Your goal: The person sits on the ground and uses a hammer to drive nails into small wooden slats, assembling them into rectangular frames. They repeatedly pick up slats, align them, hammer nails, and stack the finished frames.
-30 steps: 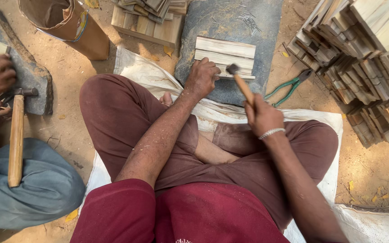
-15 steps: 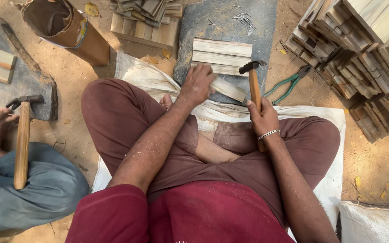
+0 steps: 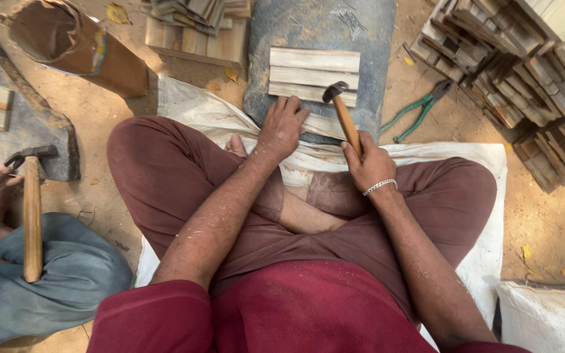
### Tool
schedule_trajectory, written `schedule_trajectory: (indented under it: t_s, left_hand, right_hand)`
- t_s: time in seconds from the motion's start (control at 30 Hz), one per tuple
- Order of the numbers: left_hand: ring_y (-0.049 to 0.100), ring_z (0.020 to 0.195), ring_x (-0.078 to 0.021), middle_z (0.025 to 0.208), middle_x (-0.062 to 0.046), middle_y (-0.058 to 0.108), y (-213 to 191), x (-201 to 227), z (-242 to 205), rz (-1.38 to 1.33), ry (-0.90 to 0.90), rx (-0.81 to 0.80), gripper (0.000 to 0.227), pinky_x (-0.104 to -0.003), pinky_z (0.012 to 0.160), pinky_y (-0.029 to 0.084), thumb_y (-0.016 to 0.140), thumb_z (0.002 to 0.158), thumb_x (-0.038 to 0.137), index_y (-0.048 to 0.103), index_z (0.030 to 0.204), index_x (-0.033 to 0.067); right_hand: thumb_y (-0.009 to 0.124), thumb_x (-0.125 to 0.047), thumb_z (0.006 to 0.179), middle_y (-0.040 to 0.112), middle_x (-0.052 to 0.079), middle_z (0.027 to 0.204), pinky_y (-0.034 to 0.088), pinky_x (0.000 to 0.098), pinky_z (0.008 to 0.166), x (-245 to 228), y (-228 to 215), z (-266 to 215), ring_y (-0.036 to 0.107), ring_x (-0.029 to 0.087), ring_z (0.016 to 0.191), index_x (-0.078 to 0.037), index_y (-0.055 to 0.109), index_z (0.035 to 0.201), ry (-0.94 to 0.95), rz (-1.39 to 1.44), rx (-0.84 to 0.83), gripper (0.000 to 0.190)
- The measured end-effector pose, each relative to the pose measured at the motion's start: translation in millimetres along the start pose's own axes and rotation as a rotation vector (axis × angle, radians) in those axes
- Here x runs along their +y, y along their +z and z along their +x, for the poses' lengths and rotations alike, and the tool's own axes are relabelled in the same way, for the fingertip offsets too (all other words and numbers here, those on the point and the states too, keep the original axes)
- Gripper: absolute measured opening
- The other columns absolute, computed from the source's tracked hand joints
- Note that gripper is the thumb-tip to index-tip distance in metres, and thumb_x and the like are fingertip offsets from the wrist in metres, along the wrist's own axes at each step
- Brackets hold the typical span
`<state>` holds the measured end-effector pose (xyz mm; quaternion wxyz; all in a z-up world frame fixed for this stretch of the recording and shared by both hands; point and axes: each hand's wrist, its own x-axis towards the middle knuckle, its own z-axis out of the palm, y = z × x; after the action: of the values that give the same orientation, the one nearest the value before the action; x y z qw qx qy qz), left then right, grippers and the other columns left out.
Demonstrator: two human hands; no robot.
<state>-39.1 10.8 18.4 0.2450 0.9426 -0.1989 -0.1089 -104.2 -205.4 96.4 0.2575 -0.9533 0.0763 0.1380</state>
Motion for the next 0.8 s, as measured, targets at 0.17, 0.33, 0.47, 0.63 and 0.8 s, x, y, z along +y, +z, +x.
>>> schedule_trajectory:
  t_s: [0.17, 0.33, 0.47, 0.63, 0.8]
  left_hand:
    - [0.048, 0.118, -0.0282, 0.124, -0.012, 0.052, -4.7, 0.1, 1.7, 0.043, -0.015, -0.011, 0.044, -0.042, 0.107, 0.041, 0.073, 0.088, 0.013, 0.066, 0.131, 0.0076]
    - [0.048, 0.120, -0.0295, 0.126, -0.012, 0.052, -4.4, -2.7, -3.4, 0.052, 0.018, 0.048, 0.044, -0.044, 0.106, 0.042, 0.073, 0.088, 0.007, 0.066, 0.131, 0.0077]
    - [0.048, 0.122, -0.0292, 0.125, -0.012, 0.052, -1.1, -3.9, -3.8, 0.041, 0.042, 0.124, 0.046, -0.043, 0.110, 0.041, 0.073, 0.089, 0.006, 0.066, 0.134, 0.0078]
    - [0.044, 0.124, -0.0338, 0.128, -0.019, 0.047, -2.8, -14.6, 9.3, -0.139, -0.227, 0.254, 0.059, -0.042, 0.107, 0.040, 0.085, 0.078, 0.020, 0.063, 0.131, 0.0059]
    - [0.046, 0.128, -0.0321, 0.128, -0.017, 0.046, 1.4, -19.1, 10.8, -0.322, -0.471, 0.306, 0.062, -0.043, 0.111, 0.042, 0.085, 0.085, 0.019, 0.058, 0.138, 0.0016]
  right_hand:
    - [0.058, -0.047, 0.101, 0.072, 0.022, 0.081, 0.053, 0.0556, 0.072, -4.2, 5.4, 4.1, 0.071, 0.046, 0.081, -0.012, 0.062, 0.119, 0.012, -0.125, -0.088, 0.040]
    - [0.056, -0.047, 0.101, 0.072, 0.024, 0.081, 0.052, 0.0572, 0.073, -1.6, 8.2, 6.7, 0.070, 0.047, 0.081, -0.011, 0.061, 0.121, 0.027, -0.092, -0.060, 0.042]
    - [0.061, -0.046, 0.101, 0.071, 0.022, 0.080, 0.052, 0.0536, 0.069, 11.9, 10.3, 5.2, 0.068, 0.044, 0.077, -0.009, 0.063, 0.114, 0.006, -0.045, -0.040, 0.039]
    - [0.073, -0.033, 0.097, 0.062, 0.010, 0.080, 0.050, 0.0383, 0.063, 29.5, 18.2, 31.3, 0.060, 0.023, 0.071, -0.003, 0.060, 0.109, 0.017, 0.461, 0.082, 0.035]
    - [0.081, -0.027, 0.092, 0.058, 0.015, 0.096, 0.050, 0.0361, 0.073, 41.8, 38.0, 70.3, 0.055, 0.022, 0.085, 0.003, 0.055, 0.109, -0.010, 0.498, 0.086, 0.043]
